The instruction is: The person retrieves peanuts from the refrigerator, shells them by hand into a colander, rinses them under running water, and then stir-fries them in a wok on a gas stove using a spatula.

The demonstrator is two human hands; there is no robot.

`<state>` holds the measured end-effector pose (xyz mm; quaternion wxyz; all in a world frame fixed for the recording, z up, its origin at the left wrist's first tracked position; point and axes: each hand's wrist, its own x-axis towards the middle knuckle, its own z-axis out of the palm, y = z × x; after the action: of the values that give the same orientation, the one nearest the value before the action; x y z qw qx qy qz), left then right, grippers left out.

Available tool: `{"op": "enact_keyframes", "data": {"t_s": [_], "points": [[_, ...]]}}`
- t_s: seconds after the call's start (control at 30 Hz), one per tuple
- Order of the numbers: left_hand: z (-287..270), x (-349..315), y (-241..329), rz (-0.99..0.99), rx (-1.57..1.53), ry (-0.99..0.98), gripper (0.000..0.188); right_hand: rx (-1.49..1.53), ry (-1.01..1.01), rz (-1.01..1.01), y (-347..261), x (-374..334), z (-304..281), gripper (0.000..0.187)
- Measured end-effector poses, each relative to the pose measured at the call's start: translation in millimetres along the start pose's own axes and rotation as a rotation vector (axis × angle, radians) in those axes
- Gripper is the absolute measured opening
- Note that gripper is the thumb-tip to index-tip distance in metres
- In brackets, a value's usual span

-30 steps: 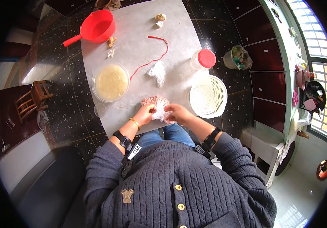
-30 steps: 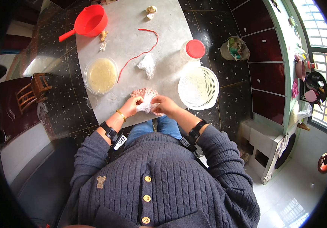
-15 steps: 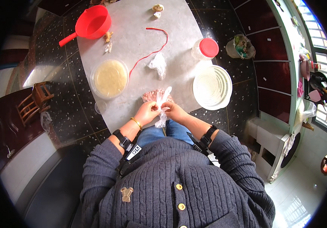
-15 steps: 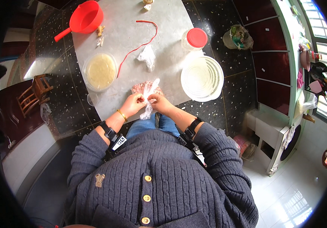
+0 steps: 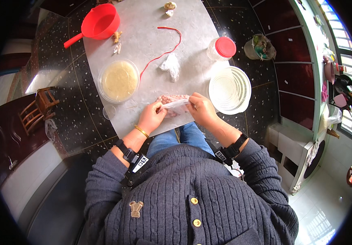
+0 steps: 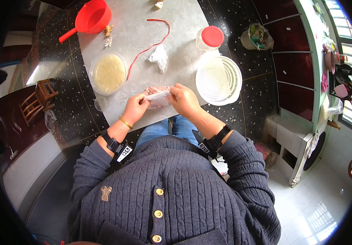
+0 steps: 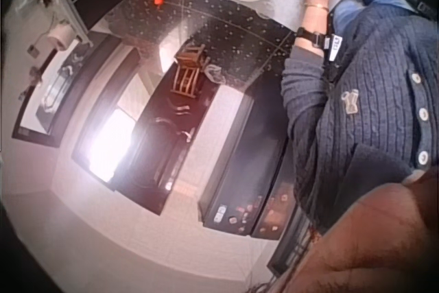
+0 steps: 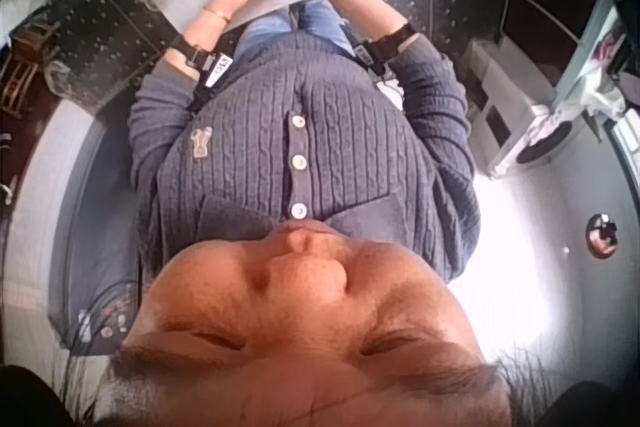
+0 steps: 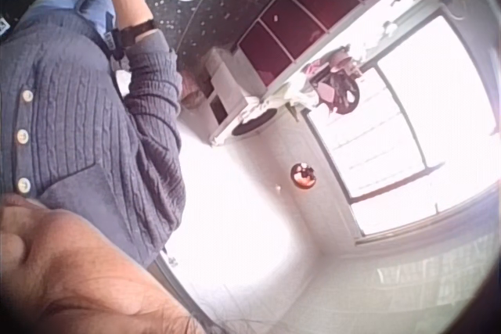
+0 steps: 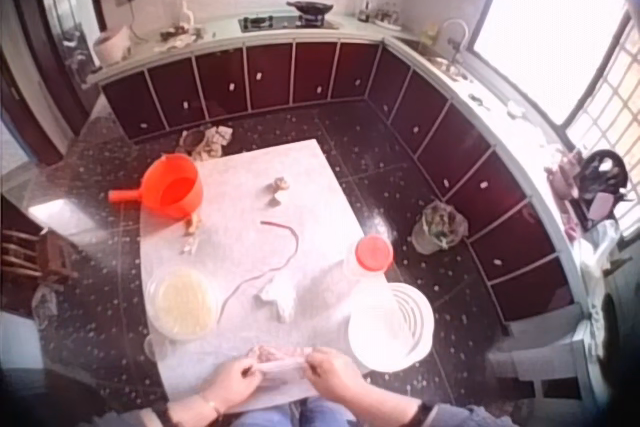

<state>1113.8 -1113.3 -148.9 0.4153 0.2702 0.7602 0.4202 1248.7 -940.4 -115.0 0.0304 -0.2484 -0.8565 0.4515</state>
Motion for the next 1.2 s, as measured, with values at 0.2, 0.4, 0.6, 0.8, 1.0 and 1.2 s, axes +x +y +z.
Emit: {"op": "enact_keyframes", "data": {"t_s": [0.2,0.4,0.6,0.8,1.0,1.2], "points": [[-4,0,-10,0.098,0.109,-0.106,0.02,0.009,0.132,0.284,41,2,8,0.012],[-14,3,-39,-0.07,-0.041,0.312,0.02,0.284,0.201,0.433,71,3,16,0.017],[-5,9,-22,0.057,-0.318,0.226,0.011,0.015,0.316,-0.036,24,-5,-5,0.027],[-14,-3,17,-0.093,-0.81,0.037,0.016,-0.026,-0.199,-0.438,-12,10,34,0.023],[-40,-6,11,-0.111,-1.08,0.042,0.021,-0.673,-0.726,0.029,28,27,43,0.017],[-45,-11,19,-0.228,-1.159,0.028,0.014,-0.931,-0.389,-0.415,21,26,43,0.017]]}}
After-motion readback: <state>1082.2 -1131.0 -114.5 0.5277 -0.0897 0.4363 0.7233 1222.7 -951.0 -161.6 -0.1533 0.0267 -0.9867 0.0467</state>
